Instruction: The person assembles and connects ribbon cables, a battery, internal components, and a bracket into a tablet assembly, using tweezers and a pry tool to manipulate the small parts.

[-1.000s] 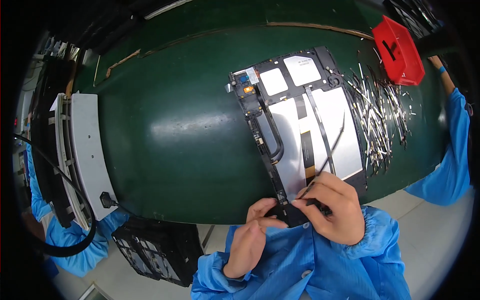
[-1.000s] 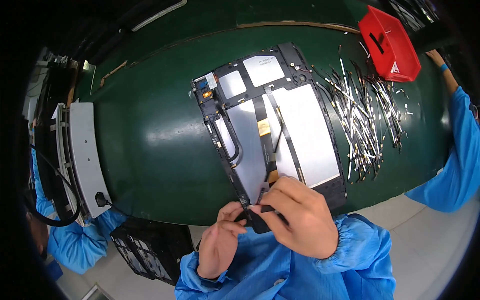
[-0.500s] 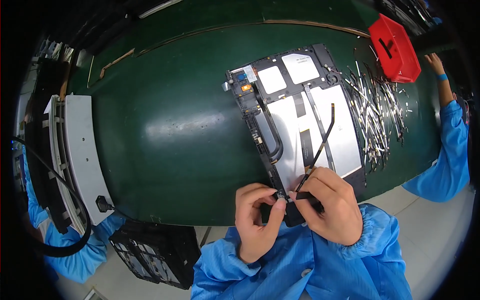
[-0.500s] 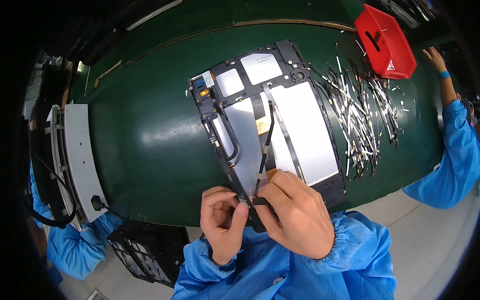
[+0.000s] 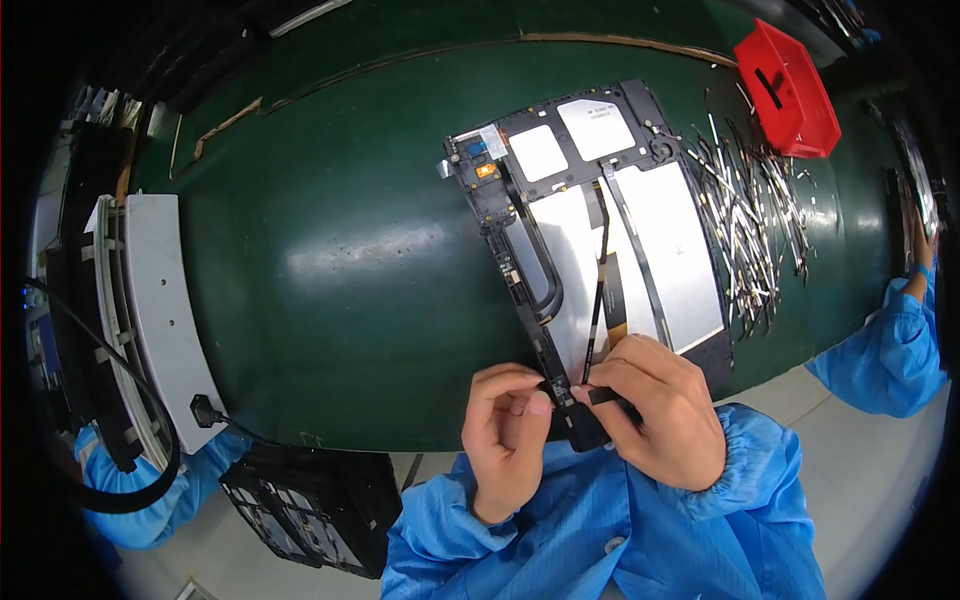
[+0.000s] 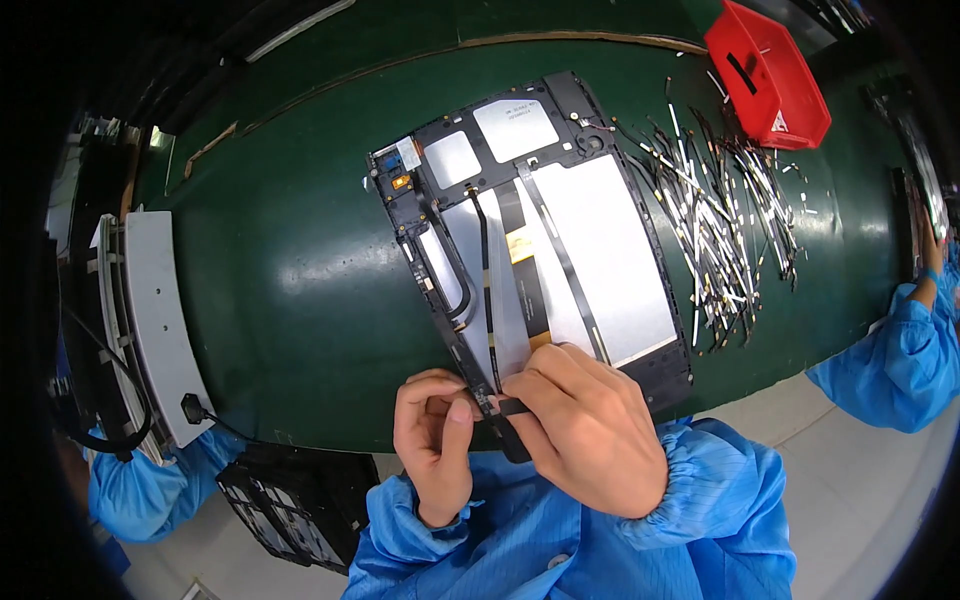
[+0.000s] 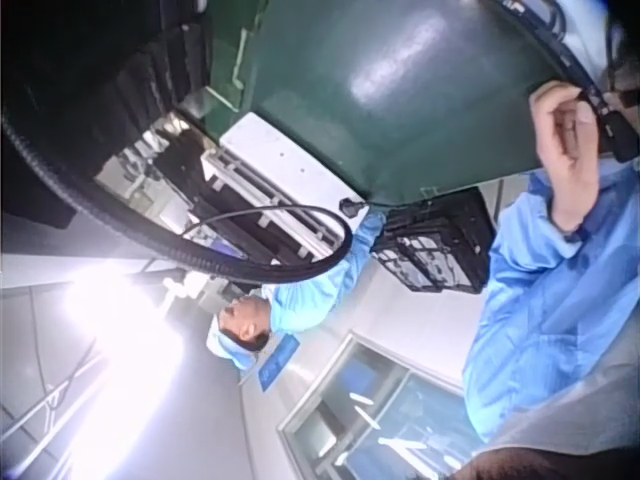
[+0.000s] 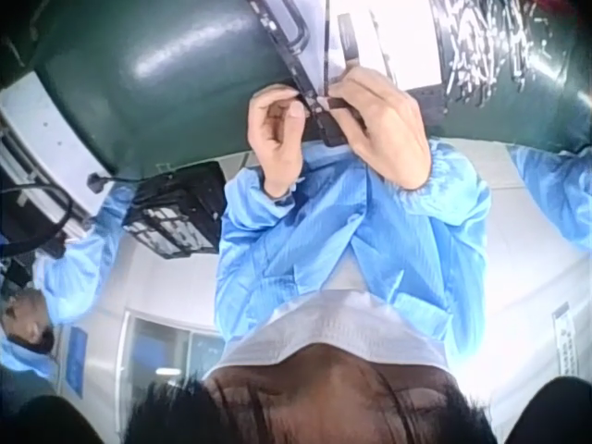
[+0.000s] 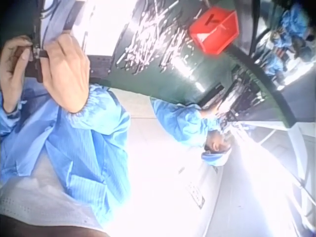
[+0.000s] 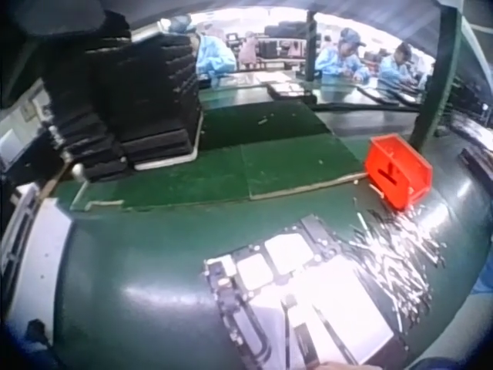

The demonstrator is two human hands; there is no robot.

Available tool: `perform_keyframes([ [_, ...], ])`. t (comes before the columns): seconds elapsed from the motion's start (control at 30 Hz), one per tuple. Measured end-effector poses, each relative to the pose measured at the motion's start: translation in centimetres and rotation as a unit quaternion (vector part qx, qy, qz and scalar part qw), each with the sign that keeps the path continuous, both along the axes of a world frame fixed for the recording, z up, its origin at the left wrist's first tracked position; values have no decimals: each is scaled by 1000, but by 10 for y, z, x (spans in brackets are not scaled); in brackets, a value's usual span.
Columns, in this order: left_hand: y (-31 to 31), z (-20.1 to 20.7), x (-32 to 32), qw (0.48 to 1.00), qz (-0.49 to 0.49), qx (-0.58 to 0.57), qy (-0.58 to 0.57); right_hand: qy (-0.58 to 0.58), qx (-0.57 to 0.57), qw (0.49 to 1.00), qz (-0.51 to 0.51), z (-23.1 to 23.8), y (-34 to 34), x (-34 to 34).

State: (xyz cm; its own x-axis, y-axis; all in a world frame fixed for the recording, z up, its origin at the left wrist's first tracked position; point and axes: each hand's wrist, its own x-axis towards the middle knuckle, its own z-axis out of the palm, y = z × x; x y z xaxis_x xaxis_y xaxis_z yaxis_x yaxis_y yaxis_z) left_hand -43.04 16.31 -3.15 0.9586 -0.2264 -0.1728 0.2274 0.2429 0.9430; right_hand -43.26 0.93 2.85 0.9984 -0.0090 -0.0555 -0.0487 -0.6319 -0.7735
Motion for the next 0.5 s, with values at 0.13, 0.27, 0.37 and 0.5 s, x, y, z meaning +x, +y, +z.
perform_keyframes([
  [0.13, 0, -1, 1, 1000, 0, -7, -1, -4, 0, 1000, -11, -1, 2, -1],
  [0.27, 1, 0, -1, 1000, -1, -3, 5, -15, 6, 1000, -13, -3, 3, -2],
  [0.37, -1, -1, -1, 1000, 1, 1, -2, -19, 7, 1000, -22, -3, 6, -2],
  [0.5, 1, -2, -2, 1000, -2, 21, -20, -20, -4, 999, -25, -4, 7, -3],
])
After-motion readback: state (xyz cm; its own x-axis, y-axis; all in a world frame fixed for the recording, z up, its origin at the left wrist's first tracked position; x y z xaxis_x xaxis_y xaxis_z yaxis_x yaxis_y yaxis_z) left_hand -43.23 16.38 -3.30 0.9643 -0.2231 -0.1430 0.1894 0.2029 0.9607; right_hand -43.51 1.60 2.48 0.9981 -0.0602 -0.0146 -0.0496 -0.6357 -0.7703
